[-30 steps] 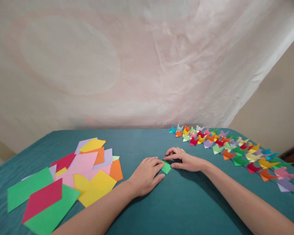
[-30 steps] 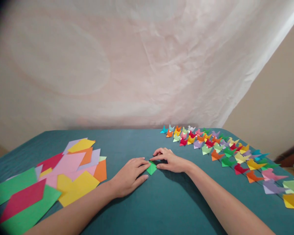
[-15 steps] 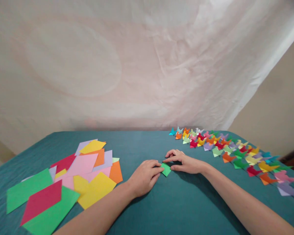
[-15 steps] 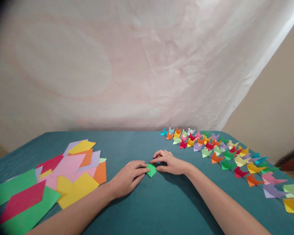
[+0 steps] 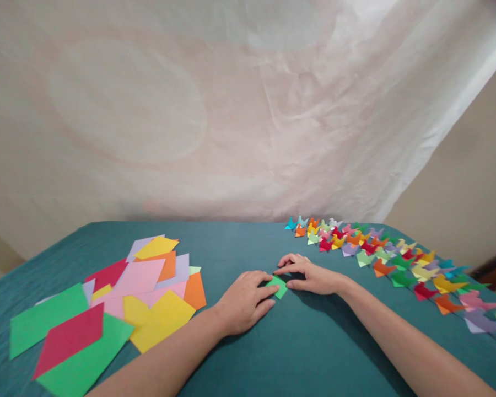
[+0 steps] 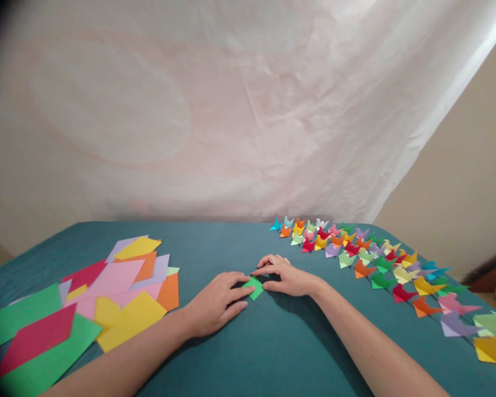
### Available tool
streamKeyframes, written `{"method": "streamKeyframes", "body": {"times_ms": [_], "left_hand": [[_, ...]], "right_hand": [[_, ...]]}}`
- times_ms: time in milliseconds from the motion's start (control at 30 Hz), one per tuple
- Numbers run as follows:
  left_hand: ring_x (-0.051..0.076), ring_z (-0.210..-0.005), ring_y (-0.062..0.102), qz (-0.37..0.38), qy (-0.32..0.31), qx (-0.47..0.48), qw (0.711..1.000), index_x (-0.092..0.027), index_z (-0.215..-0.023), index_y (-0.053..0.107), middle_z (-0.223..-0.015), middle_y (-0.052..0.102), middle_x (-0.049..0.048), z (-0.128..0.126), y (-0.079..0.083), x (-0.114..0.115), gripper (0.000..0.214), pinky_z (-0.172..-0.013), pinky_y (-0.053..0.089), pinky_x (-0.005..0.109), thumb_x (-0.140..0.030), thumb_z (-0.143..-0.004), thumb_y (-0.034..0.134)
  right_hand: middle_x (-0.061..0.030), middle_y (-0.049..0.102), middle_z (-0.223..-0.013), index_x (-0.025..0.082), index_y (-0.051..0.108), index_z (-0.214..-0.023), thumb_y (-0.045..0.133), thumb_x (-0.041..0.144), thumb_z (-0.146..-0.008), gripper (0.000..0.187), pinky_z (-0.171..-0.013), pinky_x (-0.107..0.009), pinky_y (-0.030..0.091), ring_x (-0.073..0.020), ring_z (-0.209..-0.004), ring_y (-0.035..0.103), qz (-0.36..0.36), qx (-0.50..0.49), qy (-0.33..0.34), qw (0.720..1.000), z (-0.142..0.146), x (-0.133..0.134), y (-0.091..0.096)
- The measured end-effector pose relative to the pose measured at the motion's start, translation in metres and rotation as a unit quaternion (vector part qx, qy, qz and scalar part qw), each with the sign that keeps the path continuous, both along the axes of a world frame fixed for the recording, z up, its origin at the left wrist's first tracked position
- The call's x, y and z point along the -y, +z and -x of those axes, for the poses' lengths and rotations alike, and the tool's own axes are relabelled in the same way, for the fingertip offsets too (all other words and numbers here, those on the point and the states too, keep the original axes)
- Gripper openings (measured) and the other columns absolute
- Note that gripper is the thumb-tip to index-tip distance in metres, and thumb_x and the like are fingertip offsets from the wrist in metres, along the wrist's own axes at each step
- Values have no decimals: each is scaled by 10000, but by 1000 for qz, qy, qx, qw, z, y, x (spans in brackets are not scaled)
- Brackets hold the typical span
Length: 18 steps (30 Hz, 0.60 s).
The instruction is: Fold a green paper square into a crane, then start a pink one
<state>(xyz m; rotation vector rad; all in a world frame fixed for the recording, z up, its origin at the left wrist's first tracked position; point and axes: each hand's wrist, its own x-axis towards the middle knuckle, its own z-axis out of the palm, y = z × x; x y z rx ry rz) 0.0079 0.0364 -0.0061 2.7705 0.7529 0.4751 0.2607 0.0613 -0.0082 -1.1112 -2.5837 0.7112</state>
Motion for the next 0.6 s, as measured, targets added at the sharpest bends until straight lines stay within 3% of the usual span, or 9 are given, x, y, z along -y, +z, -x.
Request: {"method": "streamKeyframes", "body": {"times_ms": [600], "left_hand": [[218,-1154,447,-3,3,7,1000,-247,-1191,542,-1235,529,55,-1,1,0,313,-998,332,399,-316,-901,445]], "right_hand": [[-46,482,-1172,310,550,-1198,645,408,-743,475,-958,-413,294,-224,-1102,434,-14,-16,-38,999,11,11,7]]}}
